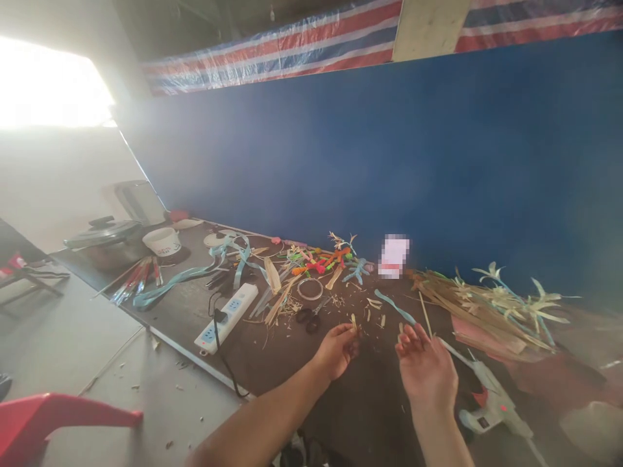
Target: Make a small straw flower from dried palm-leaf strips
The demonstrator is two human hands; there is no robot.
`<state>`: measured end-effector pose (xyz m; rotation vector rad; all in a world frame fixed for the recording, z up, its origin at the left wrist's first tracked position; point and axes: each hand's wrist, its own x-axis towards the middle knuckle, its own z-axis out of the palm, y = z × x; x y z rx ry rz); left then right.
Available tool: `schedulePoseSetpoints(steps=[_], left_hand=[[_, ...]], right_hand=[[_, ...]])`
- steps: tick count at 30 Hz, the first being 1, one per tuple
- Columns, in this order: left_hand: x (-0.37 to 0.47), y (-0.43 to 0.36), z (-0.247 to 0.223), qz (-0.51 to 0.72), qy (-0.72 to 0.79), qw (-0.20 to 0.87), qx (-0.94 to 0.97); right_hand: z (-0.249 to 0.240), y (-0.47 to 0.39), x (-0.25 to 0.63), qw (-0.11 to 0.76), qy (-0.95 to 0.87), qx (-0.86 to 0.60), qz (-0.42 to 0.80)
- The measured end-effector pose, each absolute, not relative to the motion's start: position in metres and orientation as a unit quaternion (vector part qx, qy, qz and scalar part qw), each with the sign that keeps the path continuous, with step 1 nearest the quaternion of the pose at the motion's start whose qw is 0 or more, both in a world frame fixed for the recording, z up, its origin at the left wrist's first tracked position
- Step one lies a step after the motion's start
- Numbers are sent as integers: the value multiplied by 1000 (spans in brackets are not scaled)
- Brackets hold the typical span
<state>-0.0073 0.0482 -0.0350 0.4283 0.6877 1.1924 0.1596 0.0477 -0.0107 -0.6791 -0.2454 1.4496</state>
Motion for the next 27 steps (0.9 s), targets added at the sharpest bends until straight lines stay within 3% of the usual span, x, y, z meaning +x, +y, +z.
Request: schedulePoseSetpoints(steps=[7, 27], left_hand=[[-8, 48, -36, 532, 297, 765, 208], [-8, 46, -36, 542, 290, 758, 218]], right_hand=[[-38, 36, 143, 681, -149, -297, 653], [-39, 35, 135, 653, -230, -341, 637]])
